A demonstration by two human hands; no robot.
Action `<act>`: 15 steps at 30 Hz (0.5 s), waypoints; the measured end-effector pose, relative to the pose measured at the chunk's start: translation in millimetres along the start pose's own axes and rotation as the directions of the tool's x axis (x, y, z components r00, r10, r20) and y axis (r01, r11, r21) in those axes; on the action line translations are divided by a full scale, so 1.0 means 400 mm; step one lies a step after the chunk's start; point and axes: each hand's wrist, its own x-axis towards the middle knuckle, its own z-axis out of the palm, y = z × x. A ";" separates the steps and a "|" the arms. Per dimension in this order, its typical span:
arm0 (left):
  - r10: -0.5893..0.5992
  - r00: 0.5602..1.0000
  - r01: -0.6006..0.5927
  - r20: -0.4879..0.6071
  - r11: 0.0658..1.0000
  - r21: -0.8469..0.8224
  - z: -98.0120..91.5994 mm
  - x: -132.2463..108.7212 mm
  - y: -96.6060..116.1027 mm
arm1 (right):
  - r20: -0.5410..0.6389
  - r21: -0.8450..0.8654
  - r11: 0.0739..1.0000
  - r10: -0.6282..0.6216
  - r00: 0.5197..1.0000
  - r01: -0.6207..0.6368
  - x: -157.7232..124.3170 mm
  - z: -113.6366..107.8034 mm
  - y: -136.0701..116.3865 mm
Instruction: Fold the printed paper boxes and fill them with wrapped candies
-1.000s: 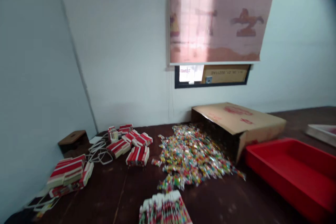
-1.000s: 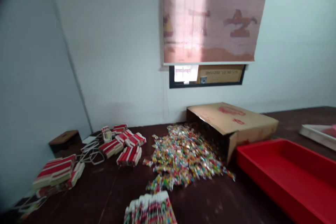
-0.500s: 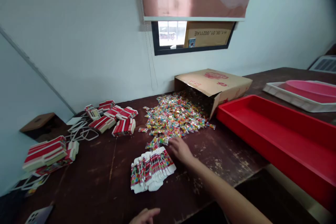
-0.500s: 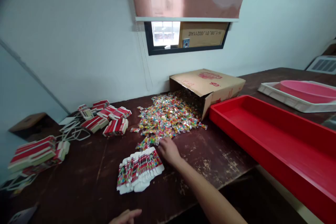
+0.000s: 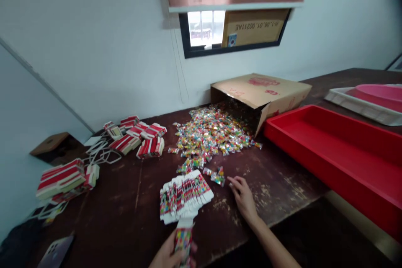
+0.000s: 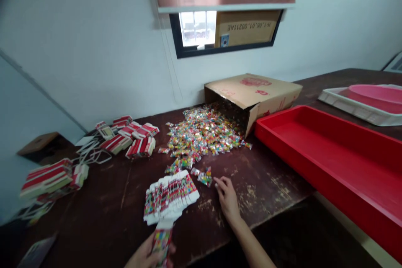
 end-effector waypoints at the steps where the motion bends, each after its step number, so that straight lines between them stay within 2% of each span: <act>1: 0.028 0.999 -0.027 0.019 0.998 -0.049 0.021 0.027 -0.003 | -0.008 0.030 0.998 0.046 0.999 -0.046 -0.012 -0.016 -0.028; 2: 0.052 0.998 -0.050 0.032 0.996 -0.068 0.042 0.052 -0.005 | 0.011 0.082 0.993 0.089 0.996 -0.090 -0.023 -0.026 -0.062; 4: 0.075 0.996 -0.072 0.042 0.995 -0.071 0.082 0.097 -0.003 | 0.155 0.271 0.943 0.153 0.976 -0.191 -0.045 -0.031 -0.143; 6: 0.082 0.994 -0.077 0.070 0.995 -0.070 0.115 0.124 0.001 | 0.334 0.434 0.855 0.141 0.932 -0.285 -0.068 -0.016 -0.221; 7: 0.087 0.992 -0.081 0.092 0.994 -0.071 0.128 0.130 0.002 | 0.371 0.476 0.827 0.120 0.921 -0.299 -0.078 -0.003 -0.251; 8: 0.094 0.989 -0.085 0.115 0.993 -0.077 0.138 0.132 0.003 | 0.360 0.483 0.830 0.103 0.927 -0.280 -0.085 0.012 -0.274; 10: 0.101 0.982 -0.088 0.157 0.992 -0.090 0.151 0.127 0.003 | 0.244 0.422 0.884 0.101 0.964 -0.199 -0.089 0.044 -0.295; 12: 0.099 0.981 -0.084 0.168 0.992 -0.093 0.153 0.116 0.000 | 0.142 0.337 0.929 0.113 0.983 -0.155 -0.086 0.071 -0.292; 15: 0.089 0.985 -0.079 0.147 0.994 -0.075 0.142 0.100 -0.007 | 0.106 0.314 0.940 0.102 0.989 -0.131 -0.082 0.098 -0.277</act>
